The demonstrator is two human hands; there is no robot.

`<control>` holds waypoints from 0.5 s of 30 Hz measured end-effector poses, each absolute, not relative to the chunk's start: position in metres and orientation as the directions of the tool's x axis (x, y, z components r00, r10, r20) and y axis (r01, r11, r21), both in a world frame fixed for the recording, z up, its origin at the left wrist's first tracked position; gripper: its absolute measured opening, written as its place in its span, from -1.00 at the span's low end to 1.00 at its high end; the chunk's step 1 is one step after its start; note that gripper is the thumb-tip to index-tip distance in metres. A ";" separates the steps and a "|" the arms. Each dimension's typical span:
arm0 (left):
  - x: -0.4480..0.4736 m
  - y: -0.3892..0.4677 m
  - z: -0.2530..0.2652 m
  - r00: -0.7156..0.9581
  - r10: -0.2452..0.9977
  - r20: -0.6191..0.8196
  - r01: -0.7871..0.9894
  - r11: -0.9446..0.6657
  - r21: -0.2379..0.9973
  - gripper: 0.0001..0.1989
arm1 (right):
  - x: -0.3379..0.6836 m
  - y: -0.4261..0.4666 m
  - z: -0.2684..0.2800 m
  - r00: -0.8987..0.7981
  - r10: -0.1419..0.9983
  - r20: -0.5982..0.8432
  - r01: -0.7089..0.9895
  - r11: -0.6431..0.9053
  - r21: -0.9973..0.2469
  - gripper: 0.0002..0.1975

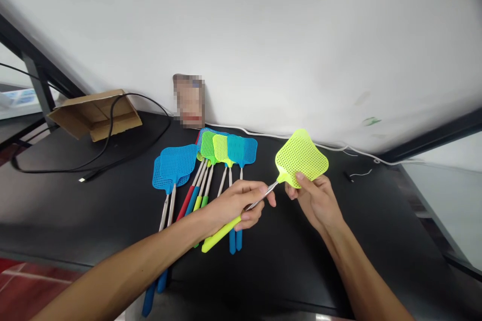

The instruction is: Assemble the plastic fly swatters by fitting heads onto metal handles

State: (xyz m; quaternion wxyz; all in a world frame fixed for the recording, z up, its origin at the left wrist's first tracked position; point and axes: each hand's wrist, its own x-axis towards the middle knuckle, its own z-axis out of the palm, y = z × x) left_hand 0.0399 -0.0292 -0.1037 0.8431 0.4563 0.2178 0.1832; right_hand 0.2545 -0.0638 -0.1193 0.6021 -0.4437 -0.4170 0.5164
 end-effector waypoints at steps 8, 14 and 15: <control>0.042 -0.030 -0.103 0.740 0.647 -0.183 0.091 0.174 0.981 -0.58 | 0.250 -0.065 -0.126 0.267 0.963 0.036 -0.153 0.079 -0.985 -0.70; 0.046 -0.036 -0.105 0.658 0.736 -0.158 0.157 0.071 0.985 -0.62 | 0.244 -0.070 -0.127 0.374 0.926 0.049 0.023 0.044 -0.999 -0.60; 0.047 -0.037 -0.106 0.668 0.722 -0.178 0.130 0.122 0.984 -0.63 | 0.243 -0.071 -0.125 0.373 0.926 0.054 0.031 0.046 -0.998 -0.60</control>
